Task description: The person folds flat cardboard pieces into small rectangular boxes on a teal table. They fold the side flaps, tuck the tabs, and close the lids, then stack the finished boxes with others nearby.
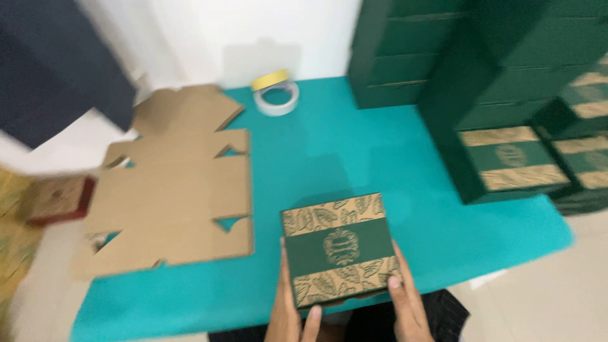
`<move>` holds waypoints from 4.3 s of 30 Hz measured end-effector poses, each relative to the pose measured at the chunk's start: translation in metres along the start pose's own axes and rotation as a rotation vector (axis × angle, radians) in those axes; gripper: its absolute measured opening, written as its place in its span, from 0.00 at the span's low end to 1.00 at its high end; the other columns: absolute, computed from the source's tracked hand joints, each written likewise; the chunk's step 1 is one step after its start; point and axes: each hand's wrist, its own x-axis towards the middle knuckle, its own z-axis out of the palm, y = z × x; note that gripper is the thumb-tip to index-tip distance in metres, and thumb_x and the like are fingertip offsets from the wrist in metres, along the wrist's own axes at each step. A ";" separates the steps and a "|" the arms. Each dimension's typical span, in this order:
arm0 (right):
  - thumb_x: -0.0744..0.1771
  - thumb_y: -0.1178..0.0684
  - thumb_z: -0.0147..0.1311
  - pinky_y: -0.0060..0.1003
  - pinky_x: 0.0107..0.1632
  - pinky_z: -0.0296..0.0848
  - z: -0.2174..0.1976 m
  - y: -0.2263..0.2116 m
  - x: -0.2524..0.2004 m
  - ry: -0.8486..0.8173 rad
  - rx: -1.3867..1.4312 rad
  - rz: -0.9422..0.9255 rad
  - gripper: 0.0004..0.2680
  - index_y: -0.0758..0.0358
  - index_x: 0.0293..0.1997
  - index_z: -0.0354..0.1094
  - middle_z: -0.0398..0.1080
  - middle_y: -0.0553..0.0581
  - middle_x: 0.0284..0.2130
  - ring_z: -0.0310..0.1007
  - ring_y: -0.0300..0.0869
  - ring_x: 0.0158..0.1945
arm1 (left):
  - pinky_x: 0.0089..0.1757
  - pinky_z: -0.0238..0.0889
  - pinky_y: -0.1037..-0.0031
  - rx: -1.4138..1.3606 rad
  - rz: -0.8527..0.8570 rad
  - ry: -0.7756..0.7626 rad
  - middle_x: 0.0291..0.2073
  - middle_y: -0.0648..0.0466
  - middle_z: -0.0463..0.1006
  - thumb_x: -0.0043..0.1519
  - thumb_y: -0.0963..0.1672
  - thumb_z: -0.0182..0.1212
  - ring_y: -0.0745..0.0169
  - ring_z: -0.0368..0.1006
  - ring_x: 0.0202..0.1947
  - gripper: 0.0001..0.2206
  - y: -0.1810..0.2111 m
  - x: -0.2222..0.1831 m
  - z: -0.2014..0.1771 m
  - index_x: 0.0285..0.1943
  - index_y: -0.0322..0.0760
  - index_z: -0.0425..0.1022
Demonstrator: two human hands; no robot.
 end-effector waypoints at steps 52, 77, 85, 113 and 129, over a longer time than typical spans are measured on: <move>0.71 0.41 0.28 0.75 0.67 0.27 -0.232 -0.101 0.171 0.208 0.019 -0.243 0.21 0.58 0.71 0.50 0.35 0.76 0.71 0.22 0.71 0.73 | 0.60 0.57 0.44 0.466 0.507 -0.478 0.72 0.36 0.38 0.69 0.48 0.45 0.32 0.45 0.70 0.32 0.109 0.189 0.222 0.76 0.31 0.32; 0.74 0.72 0.58 0.44 0.61 0.66 -0.147 -0.045 0.154 0.391 -0.276 -1.109 0.04 0.77 0.48 0.67 0.66 0.71 0.46 0.66 0.54 0.53 | 0.62 0.47 0.49 0.556 0.811 -0.249 0.71 0.35 0.53 0.69 0.45 0.47 0.37 0.55 0.69 0.19 0.062 0.066 0.029 0.67 0.32 0.61; 0.60 0.53 0.65 0.34 0.54 0.67 0.049 -0.076 0.118 -0.305 -0.532 -0.994 0.05 0.57 0.33 0.74 0.75 0.53 0.38 0.73 0.40 0.44 | 0.53 0.59 0.60 0.102 0.507 0.174 0.58 0.47 0.71 0.72 0.45 0.43 0.50 0.70 0.55 0.12 0.006 -0.021 -0.022 0.56 0.44 0.73; 0.61 0.36 0.63 0.45 0.49 0.71 0.173 -0.090 0.101 -0.900 -0.845 -0.865 0.24 0.52 0.58 0.59 0.62 0.52 0.55 0.65 0.47 0.57 | 0.51 0.61 0.61 0.704 0.500 0.583 0.53 0.52 0.74 0.64 0.41 0.54 0.52 0.70 0.53 0.11 -0.053 0.000 -0.120 0.54 0.42 0.74; 0.60 0.58 0.55 0.42 0.49 0.68 0.102 -0.091 0.080 -0.649 -0.768 -1.159 0.13 0.48 0.47 0.69 0.70 0.49 0.48 0.71 0.45 0.48 | 0.56 0.61 0.65 1.342 0.667 0.563 0.50 0.59 0.77 0.64 0.37 0.46 0.62 0.71 0.52 0.16 -0.035 0.025 -0.186 0.57 0.42 0.74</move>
